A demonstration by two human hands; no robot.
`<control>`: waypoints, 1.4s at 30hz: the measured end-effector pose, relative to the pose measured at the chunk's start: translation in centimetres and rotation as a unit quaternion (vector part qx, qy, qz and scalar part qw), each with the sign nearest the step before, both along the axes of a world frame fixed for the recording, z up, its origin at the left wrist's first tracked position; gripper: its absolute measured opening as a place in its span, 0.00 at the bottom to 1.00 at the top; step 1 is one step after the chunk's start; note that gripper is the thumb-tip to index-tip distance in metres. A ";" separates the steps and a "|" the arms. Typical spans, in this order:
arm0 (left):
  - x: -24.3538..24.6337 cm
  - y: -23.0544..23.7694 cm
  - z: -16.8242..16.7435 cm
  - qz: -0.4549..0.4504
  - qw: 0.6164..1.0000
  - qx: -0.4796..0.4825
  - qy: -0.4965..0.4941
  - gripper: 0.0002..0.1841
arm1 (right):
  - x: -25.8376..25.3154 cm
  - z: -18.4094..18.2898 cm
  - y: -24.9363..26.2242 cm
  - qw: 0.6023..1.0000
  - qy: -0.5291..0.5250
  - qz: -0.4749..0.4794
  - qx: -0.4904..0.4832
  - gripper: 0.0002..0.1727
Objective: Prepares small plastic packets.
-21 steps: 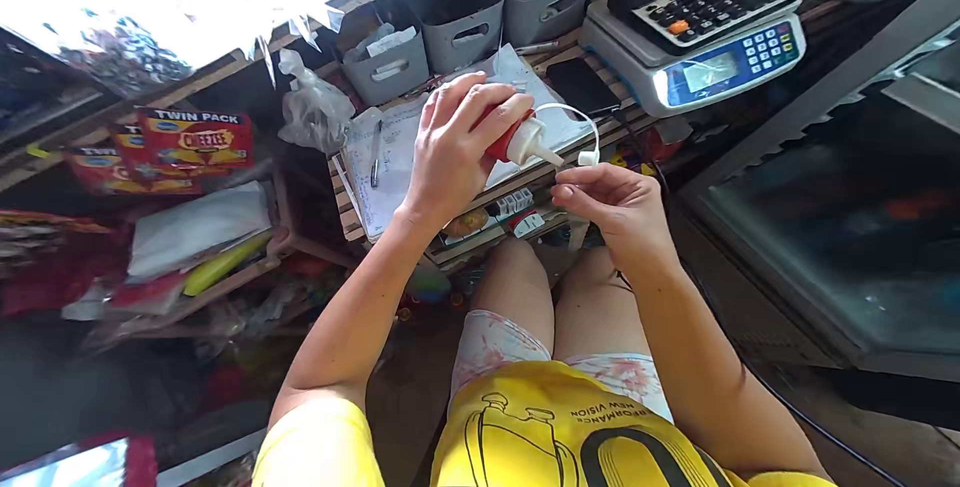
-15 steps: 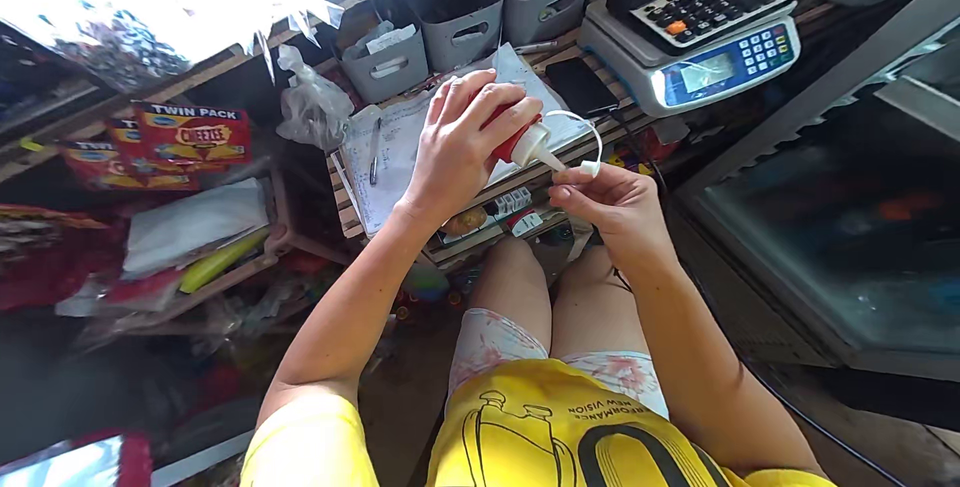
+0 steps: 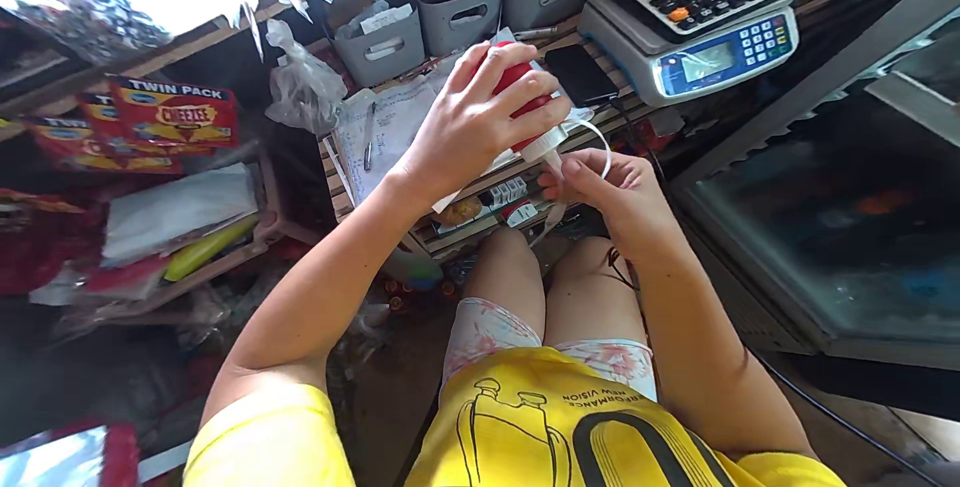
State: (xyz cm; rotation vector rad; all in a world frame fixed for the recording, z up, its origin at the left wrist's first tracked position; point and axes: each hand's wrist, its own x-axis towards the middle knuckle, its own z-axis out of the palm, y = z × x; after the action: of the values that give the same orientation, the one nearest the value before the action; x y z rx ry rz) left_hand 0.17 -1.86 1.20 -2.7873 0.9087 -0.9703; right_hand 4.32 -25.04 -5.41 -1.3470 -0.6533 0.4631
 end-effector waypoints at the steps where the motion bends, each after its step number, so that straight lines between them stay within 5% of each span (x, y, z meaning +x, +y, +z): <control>1: 0.1 0.2 0.5 -0.004 1.000 0.005 0.004 0.20 | 0.2 0.1 -0.4 0.999 -0.006 0.034 0.002 0.15; 7: 0.5 0.8 3.6 -0.043 0.997 0.061 -0.007 0.21 | 0.5 1.0 -0.8 0.991 -0.076 0.104 0.022 0.33; 19: 0.3 -0.1 8.0 -0.076 0.985 0.148 -0.037 0.21 | 0.2 1.2 0.6 0.981 -0.152 0.054 0.107 0.31; 42: 0.3 0.2 7.6 -0.062 0.991 0.111 -0.048 0.20 | 0.1 1.1 1.0 0.981 -0.138 0.061 0.125 0.31</control>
State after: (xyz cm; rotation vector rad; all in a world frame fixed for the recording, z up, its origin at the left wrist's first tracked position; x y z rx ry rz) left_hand 0.49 -1.64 8.77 -2.5046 1.1134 -0.9449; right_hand 4.44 -24.03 -4.27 -1.1449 -0.9940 0.2806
